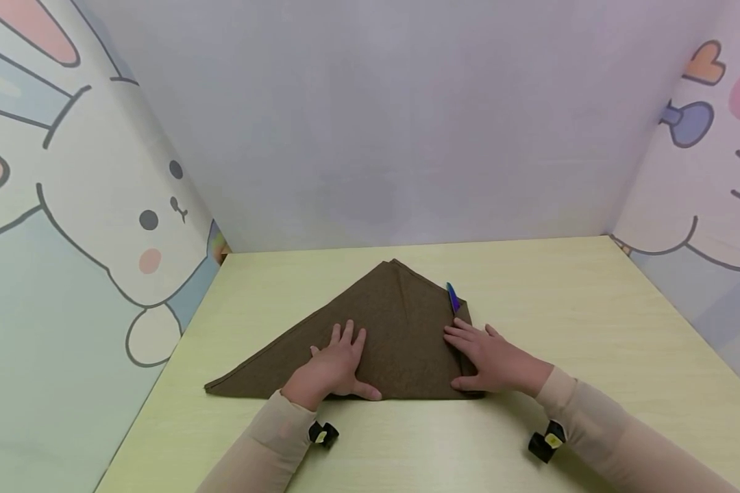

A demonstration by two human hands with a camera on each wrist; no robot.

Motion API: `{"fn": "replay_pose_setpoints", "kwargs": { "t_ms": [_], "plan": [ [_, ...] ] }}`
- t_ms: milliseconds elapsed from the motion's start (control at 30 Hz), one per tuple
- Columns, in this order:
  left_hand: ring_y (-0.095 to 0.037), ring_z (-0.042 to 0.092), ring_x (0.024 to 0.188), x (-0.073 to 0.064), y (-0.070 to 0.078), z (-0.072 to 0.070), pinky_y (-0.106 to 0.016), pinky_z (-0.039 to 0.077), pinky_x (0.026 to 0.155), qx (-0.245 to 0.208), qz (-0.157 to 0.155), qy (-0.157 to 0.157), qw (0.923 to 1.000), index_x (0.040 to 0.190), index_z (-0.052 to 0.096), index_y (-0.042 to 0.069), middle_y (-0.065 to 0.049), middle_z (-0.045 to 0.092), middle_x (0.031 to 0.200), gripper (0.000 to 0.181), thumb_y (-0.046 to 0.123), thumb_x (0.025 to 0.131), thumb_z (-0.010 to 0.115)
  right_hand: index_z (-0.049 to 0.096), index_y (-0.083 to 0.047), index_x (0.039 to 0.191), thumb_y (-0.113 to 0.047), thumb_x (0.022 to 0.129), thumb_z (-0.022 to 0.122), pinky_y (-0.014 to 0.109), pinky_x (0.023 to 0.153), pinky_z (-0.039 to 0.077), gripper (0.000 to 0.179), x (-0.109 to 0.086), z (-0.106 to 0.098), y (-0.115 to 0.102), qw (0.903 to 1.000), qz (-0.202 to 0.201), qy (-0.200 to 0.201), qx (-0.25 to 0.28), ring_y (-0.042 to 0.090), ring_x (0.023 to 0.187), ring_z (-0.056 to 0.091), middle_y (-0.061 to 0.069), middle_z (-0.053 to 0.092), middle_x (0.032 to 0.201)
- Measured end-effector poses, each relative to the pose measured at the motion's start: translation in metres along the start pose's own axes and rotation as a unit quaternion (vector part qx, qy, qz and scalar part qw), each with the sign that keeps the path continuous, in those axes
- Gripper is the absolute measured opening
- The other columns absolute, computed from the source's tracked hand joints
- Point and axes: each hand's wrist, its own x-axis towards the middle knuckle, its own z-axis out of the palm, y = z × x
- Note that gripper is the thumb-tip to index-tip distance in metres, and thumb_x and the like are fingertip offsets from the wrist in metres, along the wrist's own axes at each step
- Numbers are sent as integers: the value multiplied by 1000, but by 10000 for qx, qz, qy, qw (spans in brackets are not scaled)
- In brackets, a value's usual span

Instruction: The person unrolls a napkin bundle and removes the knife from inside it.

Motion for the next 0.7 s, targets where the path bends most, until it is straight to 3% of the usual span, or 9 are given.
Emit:
{"fn": "replay_pose_setpoints", "kwargs": {
  "t_ms": [700],
  "plan": [
    [-39,4,145,-4,0,-1,-74,25,97,-64,-9,-16,10000,156,16,11,-16,3,160,121,72,66,71,44,2,142,-46,86,69,66,102,26,77,-9,-2,8,9995,-101,103,284,35,143,22,15,34,152]
  ]
}}
